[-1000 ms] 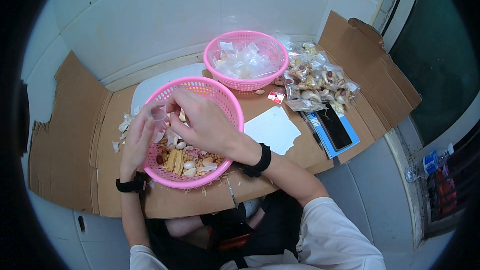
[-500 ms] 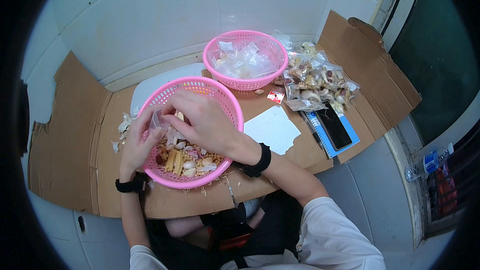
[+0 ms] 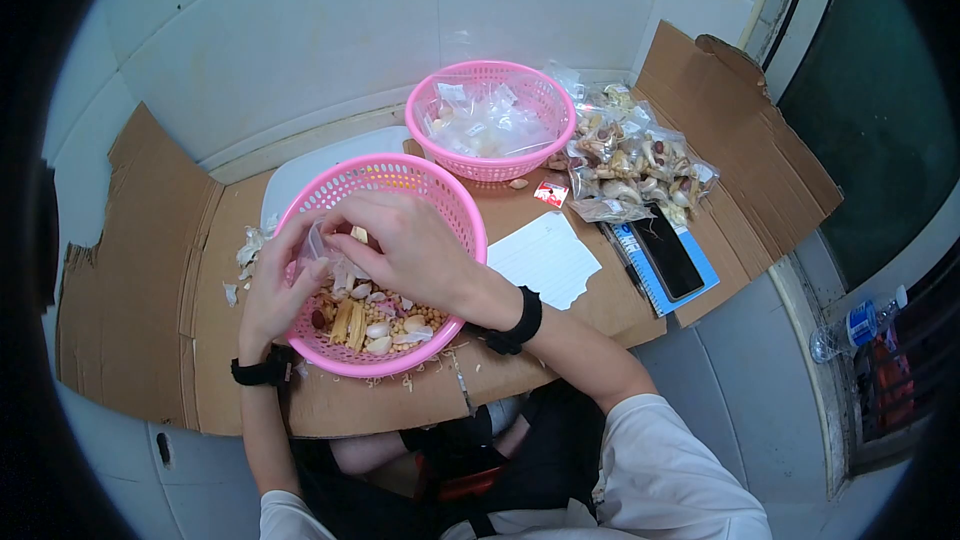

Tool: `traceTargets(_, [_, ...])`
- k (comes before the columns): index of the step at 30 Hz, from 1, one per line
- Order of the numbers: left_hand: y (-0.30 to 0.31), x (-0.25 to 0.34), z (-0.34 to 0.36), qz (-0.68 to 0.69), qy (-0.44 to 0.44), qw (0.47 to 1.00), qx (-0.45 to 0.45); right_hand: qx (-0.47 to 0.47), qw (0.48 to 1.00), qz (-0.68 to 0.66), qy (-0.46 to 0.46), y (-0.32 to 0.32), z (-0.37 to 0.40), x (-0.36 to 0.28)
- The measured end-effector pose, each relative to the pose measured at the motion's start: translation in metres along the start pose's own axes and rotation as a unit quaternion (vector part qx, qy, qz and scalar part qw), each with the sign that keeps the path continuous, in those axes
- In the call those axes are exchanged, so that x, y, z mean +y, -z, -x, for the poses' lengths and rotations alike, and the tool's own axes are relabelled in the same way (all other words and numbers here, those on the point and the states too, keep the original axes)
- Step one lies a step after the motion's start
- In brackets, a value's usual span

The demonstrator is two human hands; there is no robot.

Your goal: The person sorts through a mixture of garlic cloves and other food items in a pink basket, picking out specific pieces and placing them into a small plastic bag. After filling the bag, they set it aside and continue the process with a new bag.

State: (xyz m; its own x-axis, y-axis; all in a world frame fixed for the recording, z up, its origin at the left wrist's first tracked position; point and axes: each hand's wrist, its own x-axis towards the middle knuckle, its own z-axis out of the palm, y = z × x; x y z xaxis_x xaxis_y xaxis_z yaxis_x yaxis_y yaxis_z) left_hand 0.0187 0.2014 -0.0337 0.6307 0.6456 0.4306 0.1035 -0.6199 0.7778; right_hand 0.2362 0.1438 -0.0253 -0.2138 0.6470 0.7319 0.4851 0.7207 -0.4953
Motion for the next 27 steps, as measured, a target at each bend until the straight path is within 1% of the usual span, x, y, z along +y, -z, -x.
traceTargets(8, [0.0,0.0,0.0,0.0,-0.007,1.0,-0.002,0.008,1.0,-0.009,-0.01,-0.001,-0.001,-0.002])
traceTargets(9, [-0.001,0.0,0.0,0.005,0.003,1.0,0.004,0.008,1.0,-0.009,-0.01,0.0,-0.002,-0.005])
traceTargets(11, [-0.002,-0.001,0.001,0.011,0.013,1.0,0.009,0.05,0.998,-0.03,-0.038,0.003,-0.006,-0.015])
traceTargets(13, [-0.003,-0.003,0.001,0.024,0.054,0.998,0.034,0.047,0.997,-0.014,-0.056,0.003,-0.005,-0.01])
traceTargets(15, [-0.001,-0.001,0.001,0.009,0.05,0.998,0.031,0.045,0.996,0.003,-0.074,0.002,-0.002,-0.004])
traceTargets(17, [0.0,-0.001,0.0,-0.006,0.046,0.999,0.027,-0.055,0.991,0.096,-0.073,0.002,0.002,0.001])
traceTargets(18, [0.0,-0.003,0.0,-0.002,0.045,0.999,0.03,-0.055,0.991,0.095,-0.073,0.001,0.004,0.003])
traceTargets(19, [0.0,-0.004,0.0,0.003,0.045,0.998,0.033,-0.169,0.972,0.125,-0.108,0.0,0.007,0.004])
traceTargets(20, [0.0,-0.004,0.0,0.003,0.045,0.998,0.033,-0.281,0.937,0.152,-0.141,-0.001,0.01,0.006])
traceTargets(21, [-0.001,-0.005,0.0,0.008,0.046,0.998,0.032,-0.281,0.937,0.152,-0.141,-0.003,0.015,0.008])
traceTargets(23, [-0.001,-0.005,0.001,0.013,0.046,0.998,0.031,-0.382,0.906,0.132,-0.129,-0.006,0.023,0.011])
traceTargets(27, [0.001,-0.006,0.001,0.012,0.045,0.999,0.026,-0.374,0.915,0.096,-0.119,-0.003,0.02,0.009])
